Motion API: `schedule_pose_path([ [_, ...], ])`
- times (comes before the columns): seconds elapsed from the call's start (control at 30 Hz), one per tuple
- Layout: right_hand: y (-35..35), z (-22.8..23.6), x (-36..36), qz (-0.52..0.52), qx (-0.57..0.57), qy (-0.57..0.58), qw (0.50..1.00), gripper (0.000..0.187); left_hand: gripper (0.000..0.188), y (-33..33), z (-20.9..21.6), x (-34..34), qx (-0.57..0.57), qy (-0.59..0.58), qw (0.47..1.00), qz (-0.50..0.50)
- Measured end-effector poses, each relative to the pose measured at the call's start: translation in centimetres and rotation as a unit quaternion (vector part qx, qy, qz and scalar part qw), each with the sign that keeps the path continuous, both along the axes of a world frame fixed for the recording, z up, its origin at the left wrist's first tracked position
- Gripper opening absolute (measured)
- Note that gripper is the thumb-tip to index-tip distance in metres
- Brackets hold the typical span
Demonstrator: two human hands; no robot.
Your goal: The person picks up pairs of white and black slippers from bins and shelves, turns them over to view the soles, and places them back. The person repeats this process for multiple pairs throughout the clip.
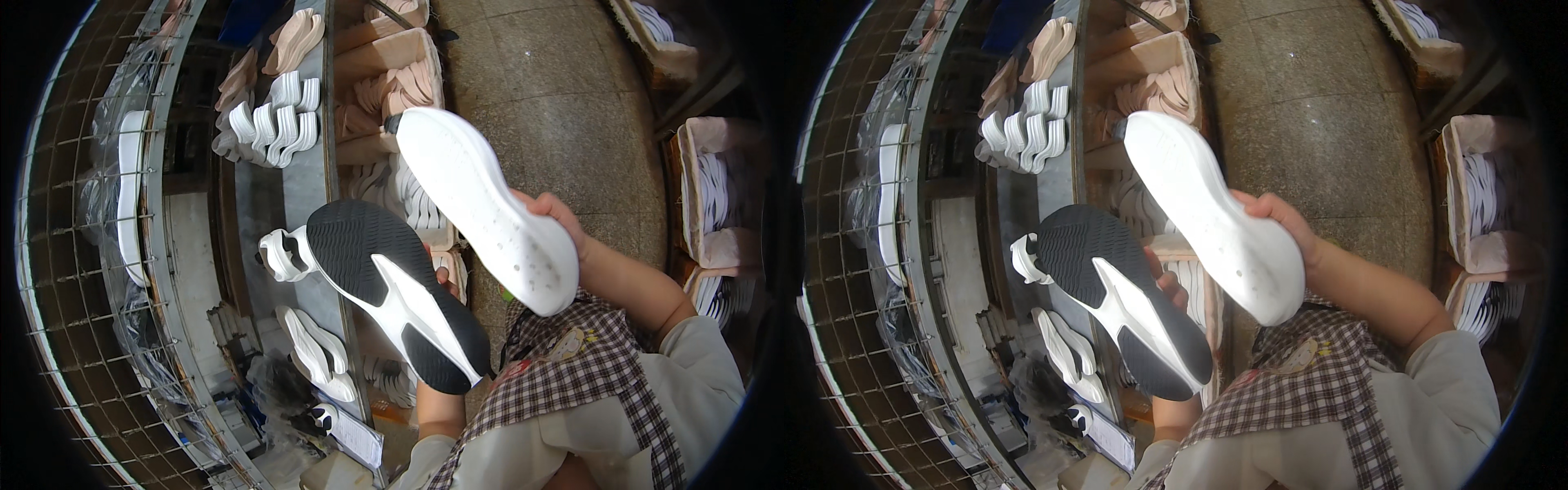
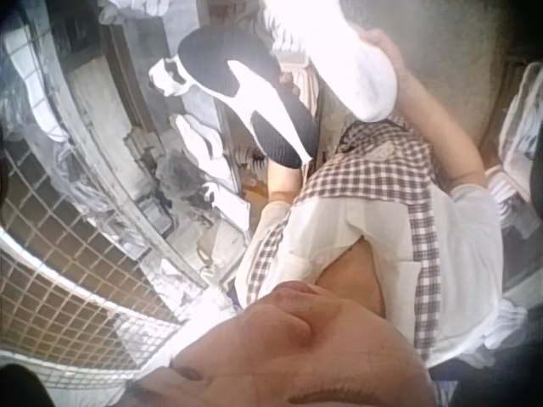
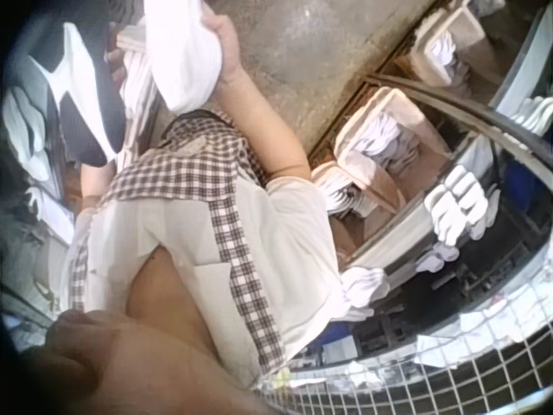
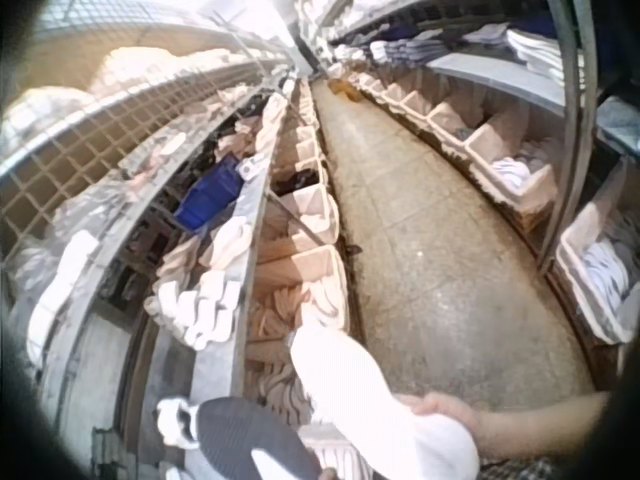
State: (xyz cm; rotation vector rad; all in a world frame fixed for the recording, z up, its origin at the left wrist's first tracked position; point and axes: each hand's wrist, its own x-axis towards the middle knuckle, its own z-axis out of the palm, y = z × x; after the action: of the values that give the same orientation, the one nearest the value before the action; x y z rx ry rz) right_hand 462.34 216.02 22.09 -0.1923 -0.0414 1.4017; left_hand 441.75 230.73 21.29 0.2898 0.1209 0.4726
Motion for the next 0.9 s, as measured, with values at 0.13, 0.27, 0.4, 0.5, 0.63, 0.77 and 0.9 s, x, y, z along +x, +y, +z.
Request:
schedule_pose_path([
  [0.13, 0.6, 0.1, -1.5, 0.04, -0.083, -0.251, 0.964, 0.087, 0.055, 0.4, 0.9, 1.5, 0.021, 0.01, 0.997, -0.076],
  [0.27, 1.1, -0.3, -1.7, 0.062, -0.066, -0.185, 0.979, 0.092, 0.051, 2.0, -0.5, 2.2, 0.037, -0.032, 0.985, -0.163],
  [0.4, 0.9, -1.1, -2.0, 0.091, 0.085, -0.023, 0.992, 0.089, 0.049, 2.1, -1.3, 2.0, 0.038, -0.096, 0.967, -0.233],
  [0.5, 0.9, -1.8, -2.0, 0.096, 0.124, 0.013, 0.988, 0.083, 0.049, 1.3, 0.0, 1.3, 0.059, -0.096, 0.975, -0.192],
  [0.63, 0.5, -1.8, -1.0, 0.087, 0.104, -0.02, 0.991, 0.075, 0.038, -0.8, 2.3, -0.1, 0.099, 0.035, 0.994, 0.008],
  [0.77, -0.6, 0.3, -0.2, 0.082, 0.031, -0.071, 0.994, 0.078, 0.045, -0.7, 3.2, -0.6, 0.181, 0.188, 0.958, 0.12],
  [0.9, -3.4, 1.6, 0.6, 0.052, -0.186, -0.126, 0.973, 0.077, 0.059, -0.2, 4.2, -2.8, 0.327, 0.313, 0.842, 0.293],
])
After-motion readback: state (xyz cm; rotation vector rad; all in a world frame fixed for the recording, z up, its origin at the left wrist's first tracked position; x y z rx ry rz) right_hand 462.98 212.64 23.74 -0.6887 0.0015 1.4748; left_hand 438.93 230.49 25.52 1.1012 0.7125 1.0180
